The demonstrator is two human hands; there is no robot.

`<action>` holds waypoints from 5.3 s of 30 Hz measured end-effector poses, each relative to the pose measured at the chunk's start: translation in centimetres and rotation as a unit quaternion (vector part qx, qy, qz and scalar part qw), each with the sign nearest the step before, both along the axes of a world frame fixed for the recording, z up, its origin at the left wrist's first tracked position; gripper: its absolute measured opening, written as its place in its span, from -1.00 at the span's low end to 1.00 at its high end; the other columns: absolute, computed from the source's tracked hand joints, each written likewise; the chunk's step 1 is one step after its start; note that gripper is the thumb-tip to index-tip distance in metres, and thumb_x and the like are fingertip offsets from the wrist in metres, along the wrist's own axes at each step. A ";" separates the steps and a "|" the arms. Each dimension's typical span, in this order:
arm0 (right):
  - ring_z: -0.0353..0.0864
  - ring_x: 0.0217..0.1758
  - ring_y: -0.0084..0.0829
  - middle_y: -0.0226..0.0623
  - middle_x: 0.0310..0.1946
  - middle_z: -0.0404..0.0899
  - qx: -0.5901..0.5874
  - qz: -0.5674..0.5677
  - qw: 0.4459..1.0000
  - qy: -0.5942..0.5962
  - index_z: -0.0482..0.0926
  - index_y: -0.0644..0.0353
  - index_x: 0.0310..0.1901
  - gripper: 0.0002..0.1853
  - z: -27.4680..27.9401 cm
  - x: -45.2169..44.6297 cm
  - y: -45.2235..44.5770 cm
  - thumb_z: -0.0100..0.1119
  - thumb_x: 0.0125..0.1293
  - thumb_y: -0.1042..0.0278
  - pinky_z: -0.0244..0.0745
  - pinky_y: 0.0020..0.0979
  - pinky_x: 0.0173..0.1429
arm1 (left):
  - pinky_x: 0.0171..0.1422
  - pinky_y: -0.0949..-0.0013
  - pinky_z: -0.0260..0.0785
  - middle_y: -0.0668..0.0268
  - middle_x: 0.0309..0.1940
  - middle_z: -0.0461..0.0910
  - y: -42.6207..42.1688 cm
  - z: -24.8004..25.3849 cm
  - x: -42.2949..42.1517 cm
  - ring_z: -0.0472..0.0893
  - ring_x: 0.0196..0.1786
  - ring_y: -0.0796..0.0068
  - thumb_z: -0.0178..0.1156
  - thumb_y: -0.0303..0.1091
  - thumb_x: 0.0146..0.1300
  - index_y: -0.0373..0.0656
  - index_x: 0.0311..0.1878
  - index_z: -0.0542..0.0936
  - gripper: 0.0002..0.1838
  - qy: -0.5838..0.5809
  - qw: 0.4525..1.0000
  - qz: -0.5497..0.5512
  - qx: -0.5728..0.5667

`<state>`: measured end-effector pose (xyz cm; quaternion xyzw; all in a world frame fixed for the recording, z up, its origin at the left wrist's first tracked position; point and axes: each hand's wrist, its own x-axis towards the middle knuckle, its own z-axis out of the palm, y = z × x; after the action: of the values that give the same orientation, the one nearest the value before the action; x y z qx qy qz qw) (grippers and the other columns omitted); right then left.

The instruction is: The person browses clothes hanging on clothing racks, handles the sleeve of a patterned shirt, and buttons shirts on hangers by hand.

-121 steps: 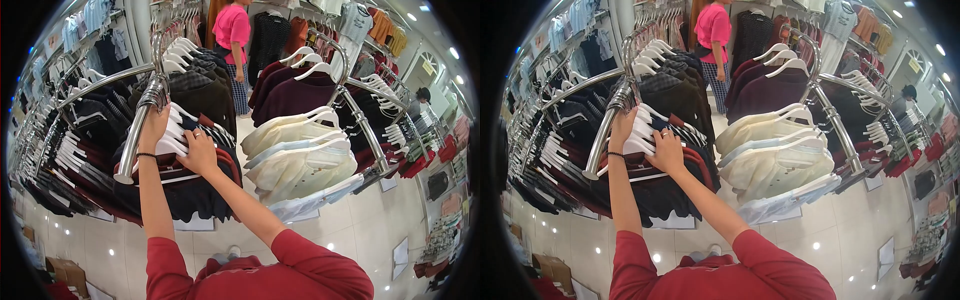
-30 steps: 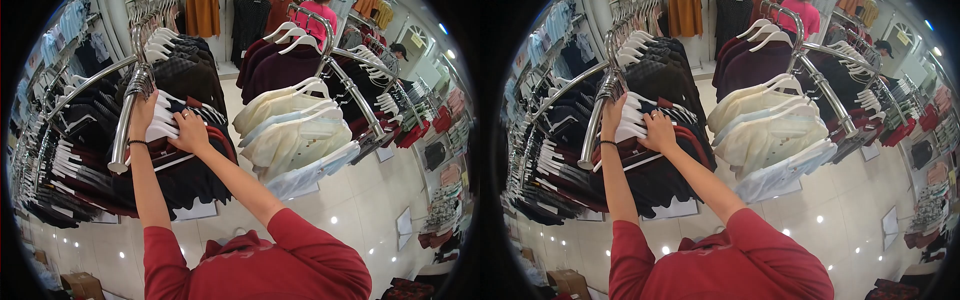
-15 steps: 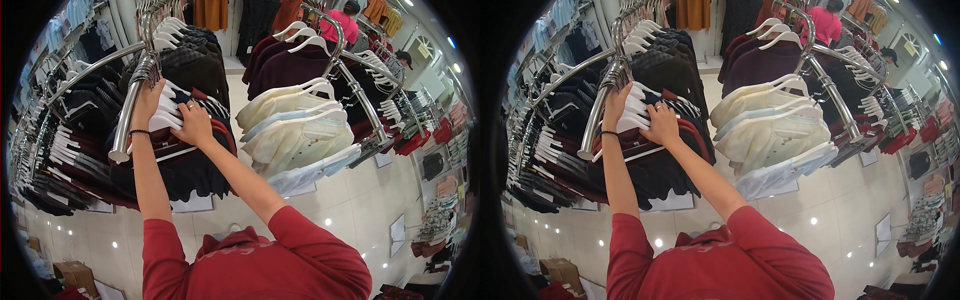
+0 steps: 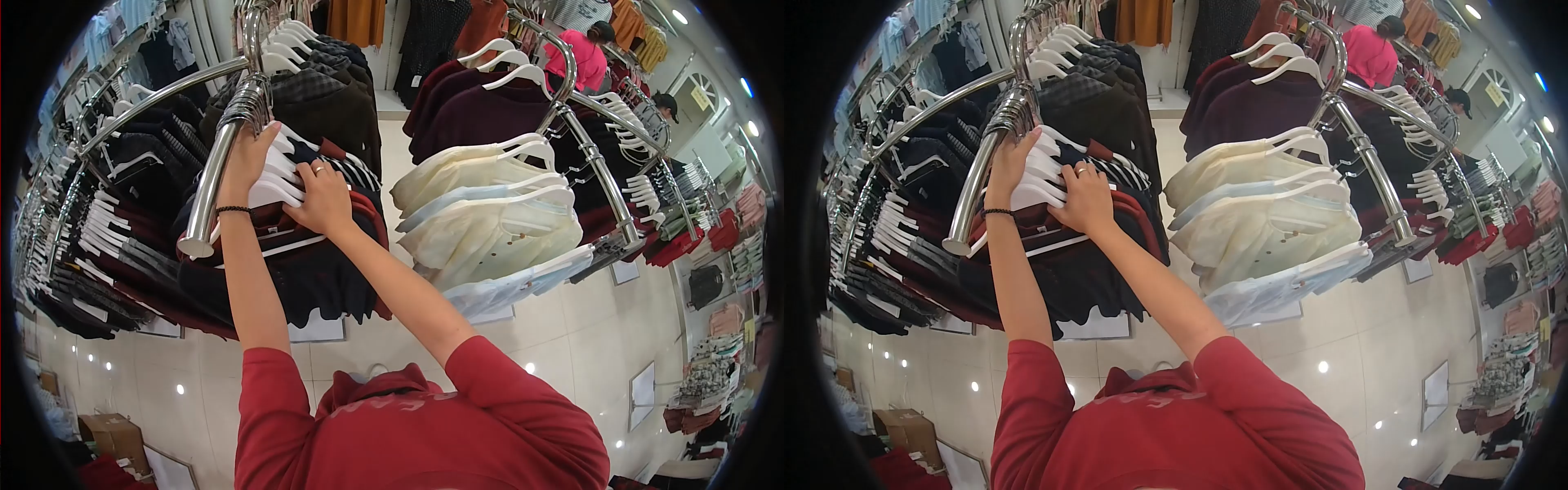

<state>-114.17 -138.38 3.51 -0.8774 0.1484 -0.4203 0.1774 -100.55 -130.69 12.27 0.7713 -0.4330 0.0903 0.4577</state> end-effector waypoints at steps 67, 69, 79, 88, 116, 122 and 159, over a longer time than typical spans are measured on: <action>0.44 -0.02 -0.18 -0.18 -0.18 0.45 0.018 0.001 1.000 -0.010 0.47 0.18 -0.06 -0.33 -0.3 -0.4 0.7 0.49 -0.24 0.06 0.30 -0.18 -0.01 | 0.22 0.19 0.25 -0.14 -0.05 0.54 0.6 0.3 -0.8 0.52 0.04 -0.04 0.02 -0.22 0.15 -0.48 0.06 0.46 -0.48 0.058 0.998 -0.016 0.015; 0.44 0.00 -0.18 -0.17 -0.18 0.46 0.021 0.001 1.000 -0.007 0.47 0.17 -0.03 -0.32 -0.4 -0.3 0.9 0.49 -0.23 0.06 0.31 -0.18 0.01 | 0.18 0.20 0.27 -0.09 -0.10 0.56 0.7 0.3 -0.6 0.52 -0.01 0.01 0.02 -0.22 0.15 -0.46 0.04 0.47 -0.50 0.038 0.999 -0.001 0.021; 0.46 0.02 -0.15 -0.14 -0.17 0.48 0.023 -0.010 1.000 0.012 0.47 0.16 -0.07 -0.36 0.2 -0.9 1.3 0.47 -0.21 0.06 0.32 -0.17 0.04 | 0.13 0.16 0.30 -0.11 -0.17 0.58 0.2 -0.4 0.1 0.53 -0.10 -0.04 0.02 -0.17 0.11 -0.46 -0.04 0.51 -0.49 -0.058 0.998 0.023 0.001; 0.48 0.00 -0.16 -0.18 -0.19 0.48 -0.001 -0.031 0.999 -0.008 0.45 0.13 -0.07 -0.38 0.1 -0.4 1.4 0.46 -0.21 0.10 0.33 -0.16 0.00 | 0.14 0.13 0.34 -0.15 -0.11 0.56 -0.1 0.1 0.2 0.55 -0.02 -0.09 0.21 -0.11 0.04 -0.35 -0.02 0.58 -0.47 -0.085 0.996 0.031 0.020; 0.56 -0.08 -0.13 -0.22 -0.19 0.52 -0.037 -0.121 0.992 0.028 0.48 0.09 -0.03 -0.44 0.0 -0.8 2.4 0.38 -0.08 0.04 0.48 -0.15 -0.02 | 0.18 0.10 0.28 0.20 -0.05 0.64 6.0 -6.4 3.6 0.54 0.10 0.16 -0.09 0.08 0.39 -0.04 0.01 0.62 -0.54 0.012 0.997 0.023 -0.074; 0.56 -0.09 -0.14 -0.23 -0.20 0.52 -0.052 -0.111 0.992 0.002 0.49 0.09 -0.05 -0.45 0.0 -0.6 2.0 0.37 -0.09 0.04 0.48 -0.17 -0.03 | 0.24 0.06 0.24 0.22 0.08 0.58 6.4 -6.0 3.5 0.46 0.22 0.18 -0.13 0.09 0.41 -0.02 0.12 0.54 -0.52 0.017 1.000 0.007 -0.022; 0.52 0.06 -0.17 -0.24 -0.09 0.58 -0.040 -0.107 0.993 0.012 0.48 0.10 0.03 -0.39 -0.1 -0.6 2.1 0.36 -0.09 0.02 0.44 -0.19 0.12 | 0.30 0.15 0.25 0.19 0.22 0.48 6.1 -7.2 5.1 0.42 0.30 0.21 -0.27 0.14 0.45 -0.17 0.23 0.44 -0.38 -0.004 0.999 -0.042 -0.008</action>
<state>-114.81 -136.29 3.43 -0.8680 0.2266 -0.4316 0.0948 -95.47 -124.56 5.08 0.7481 -0.4664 0.0772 0.4656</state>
